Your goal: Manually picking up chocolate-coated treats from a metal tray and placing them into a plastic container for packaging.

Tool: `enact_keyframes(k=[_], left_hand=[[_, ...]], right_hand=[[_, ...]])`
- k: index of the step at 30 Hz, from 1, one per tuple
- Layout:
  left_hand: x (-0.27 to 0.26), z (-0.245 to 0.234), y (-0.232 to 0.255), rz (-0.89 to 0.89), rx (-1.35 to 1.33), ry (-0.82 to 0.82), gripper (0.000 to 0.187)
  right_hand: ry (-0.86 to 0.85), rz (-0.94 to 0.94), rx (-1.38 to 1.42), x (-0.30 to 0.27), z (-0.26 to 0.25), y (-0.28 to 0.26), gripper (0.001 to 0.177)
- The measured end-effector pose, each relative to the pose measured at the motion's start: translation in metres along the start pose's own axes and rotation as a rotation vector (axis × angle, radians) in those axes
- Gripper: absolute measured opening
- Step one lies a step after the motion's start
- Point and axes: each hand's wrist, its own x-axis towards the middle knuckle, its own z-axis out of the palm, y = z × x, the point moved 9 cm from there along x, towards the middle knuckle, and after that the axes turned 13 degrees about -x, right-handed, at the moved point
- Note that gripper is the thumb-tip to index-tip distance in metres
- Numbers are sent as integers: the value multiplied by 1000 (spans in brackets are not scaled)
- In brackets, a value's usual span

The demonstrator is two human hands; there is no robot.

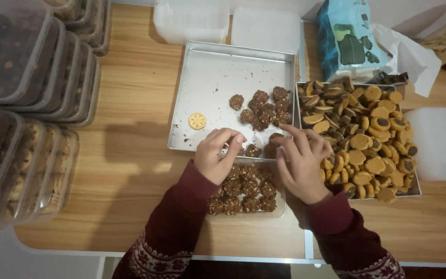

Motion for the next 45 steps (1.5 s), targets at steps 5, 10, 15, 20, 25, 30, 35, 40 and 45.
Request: enact_keyframes(k=[5, 10, 15, 20, 25, 30, 35, 40, 45], left_hand=[[2, -2, 1, -28, 7, -2, 24], [3, -7, -8, -13, 57, 1, 24], [11, -14, -5, -12, 123, -1, 32], [18, -15, 9, -121, 196, -25, 38], [35, -3, 32, 287, 300, -50, 26], [81, 23, -20, -138, 541, -271, 31], [106, 47, -51, -150, 653, -368, 43], [120, 68, -87, -21, 665, -397, 29], [128, 81, -100, -117, 638, -448, 32]], right_hand=[[49, 11, -6, -4, -3, 3, 27], [210, -68, 8, -13, -18, -9, 28], [268, -162, 58, -37, -18, -25, 19], [275, -272, 281, -35, -56, -72, 25], [306, -389, 441, -34, -77, -88, 23], [293, -580, 460, -38, -81, -103, 26], [328, -607, 421, -44, -83, -104, 29], [321, -646, 392, -39, -90, -108, 25], [334, -632, 390, -37, -90, -107, 23]])
